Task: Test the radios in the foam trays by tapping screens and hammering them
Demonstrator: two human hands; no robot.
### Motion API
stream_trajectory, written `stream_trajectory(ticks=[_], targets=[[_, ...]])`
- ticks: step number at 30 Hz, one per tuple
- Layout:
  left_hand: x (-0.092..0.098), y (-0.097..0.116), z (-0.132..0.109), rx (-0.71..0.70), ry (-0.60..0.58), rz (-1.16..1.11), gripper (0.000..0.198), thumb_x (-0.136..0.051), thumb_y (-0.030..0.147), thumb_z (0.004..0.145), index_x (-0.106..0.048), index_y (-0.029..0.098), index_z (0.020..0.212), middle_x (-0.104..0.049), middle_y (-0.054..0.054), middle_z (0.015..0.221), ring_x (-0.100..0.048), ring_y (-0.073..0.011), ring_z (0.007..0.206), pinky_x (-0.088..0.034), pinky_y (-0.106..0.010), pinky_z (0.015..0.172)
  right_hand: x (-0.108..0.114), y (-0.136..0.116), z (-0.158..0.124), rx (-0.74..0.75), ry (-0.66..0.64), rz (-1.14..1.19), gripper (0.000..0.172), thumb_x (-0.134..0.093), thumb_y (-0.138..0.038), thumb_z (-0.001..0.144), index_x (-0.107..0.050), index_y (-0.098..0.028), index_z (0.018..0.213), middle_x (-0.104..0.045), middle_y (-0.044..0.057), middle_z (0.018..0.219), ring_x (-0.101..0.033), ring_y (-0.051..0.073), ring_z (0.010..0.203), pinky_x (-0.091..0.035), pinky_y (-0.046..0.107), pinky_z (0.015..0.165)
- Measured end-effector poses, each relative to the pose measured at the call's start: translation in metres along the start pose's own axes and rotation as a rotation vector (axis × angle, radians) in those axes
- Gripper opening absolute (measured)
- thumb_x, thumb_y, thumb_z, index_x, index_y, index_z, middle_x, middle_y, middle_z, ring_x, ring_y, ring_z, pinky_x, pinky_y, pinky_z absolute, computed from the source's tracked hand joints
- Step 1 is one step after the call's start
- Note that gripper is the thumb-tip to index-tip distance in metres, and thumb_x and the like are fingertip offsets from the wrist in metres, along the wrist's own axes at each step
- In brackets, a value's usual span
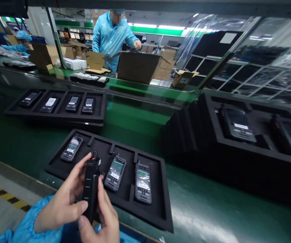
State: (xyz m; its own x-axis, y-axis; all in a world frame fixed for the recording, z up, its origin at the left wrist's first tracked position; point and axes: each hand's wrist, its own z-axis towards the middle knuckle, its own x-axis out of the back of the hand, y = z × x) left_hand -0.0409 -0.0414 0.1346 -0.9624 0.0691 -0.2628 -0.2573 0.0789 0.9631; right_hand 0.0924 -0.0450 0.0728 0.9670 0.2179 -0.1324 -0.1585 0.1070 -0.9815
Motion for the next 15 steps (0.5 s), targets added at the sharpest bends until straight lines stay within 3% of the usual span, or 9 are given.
stream_trajectory(ticks=[3, 7, 12, 15], targets=[[-0.0018, 0.0014, 0.0009, -0.02, 0.03, 0.001, 0.087, -0.068, 0.032, 0.076, -0.017, 0.035, 0.146, -0.039, -0.013, 0.137, -0.063, -0.0195, 0.085, -0.051, -0.033, 0.078, 0.0004, -0.0012, 0.0011, 0.017, -0.013, -0.018, 0.062, -0.064, -0.052, 0.08, -0.05, -0.028, 0.134, -0.05, 0.007, 0.138, -0.046, 0.031, 0.128, -0.038, 0.047, 0.107], [0.0022, 0.0005, 0.0031, -0.04, -0.023, -0.051, 0.082, -0.07, 0.026, 0.074, -0.022, 0.034, 0.141, -0.042, -0.013, 0.134, -0.062, -0.0191, 0.086, -0.051, -0.031, 0.073, 0.0005, -0.0056, 0.0043, 0.043, -0.019, -0.012, 0.055, -0.061, -0.049, 0.084, -0.05, -0.03, 0.134, -0.051, 0.006, 0.138, -0.049, 0.028, 0.126, -0.041, 0.043, 0.105], [0.0063, -0.0019, 0.0044, -0.055, -0.058, -0.079, 0.078, -0.074, 0.025, 0.072, -0.028, 0.032, 0.135, -0.049, -0.011, 0.125, -0.057, -0.0228, 0.101, -0.046, -0.038, 0.091, 0.0036, -0.0065, 0.0069, 0.116, -0.013, -0.098, 0.051, -0.062, -0.046, 0.084, -0.053, -0.029, 0.132, -0.053, 0.005, 0.136, -0.049, 0.026, 0.127, -0.04, 0.039, 0.106], [0.0068, -0.0021, 0.0055, -0.063, -0.062, -0.077, 0.08, -0.075, 0.029, 0.073, -0.027, 0.032, 0.136, -0.052, -0.009, 0.118, -0.057, -0.0227, 0.1, -0.045, -0.039, 0.092, 0.0052, -0.0079, 0.0095, 0.095, -0.019, -0.066, 0.051, -0.063, -0.046, 0.084, -0.055, -0.028, 0.13, -0.054, 0.006, 0.136, -0.048, 0.028, 0.127, -0.04, 0.042, 0.107]])
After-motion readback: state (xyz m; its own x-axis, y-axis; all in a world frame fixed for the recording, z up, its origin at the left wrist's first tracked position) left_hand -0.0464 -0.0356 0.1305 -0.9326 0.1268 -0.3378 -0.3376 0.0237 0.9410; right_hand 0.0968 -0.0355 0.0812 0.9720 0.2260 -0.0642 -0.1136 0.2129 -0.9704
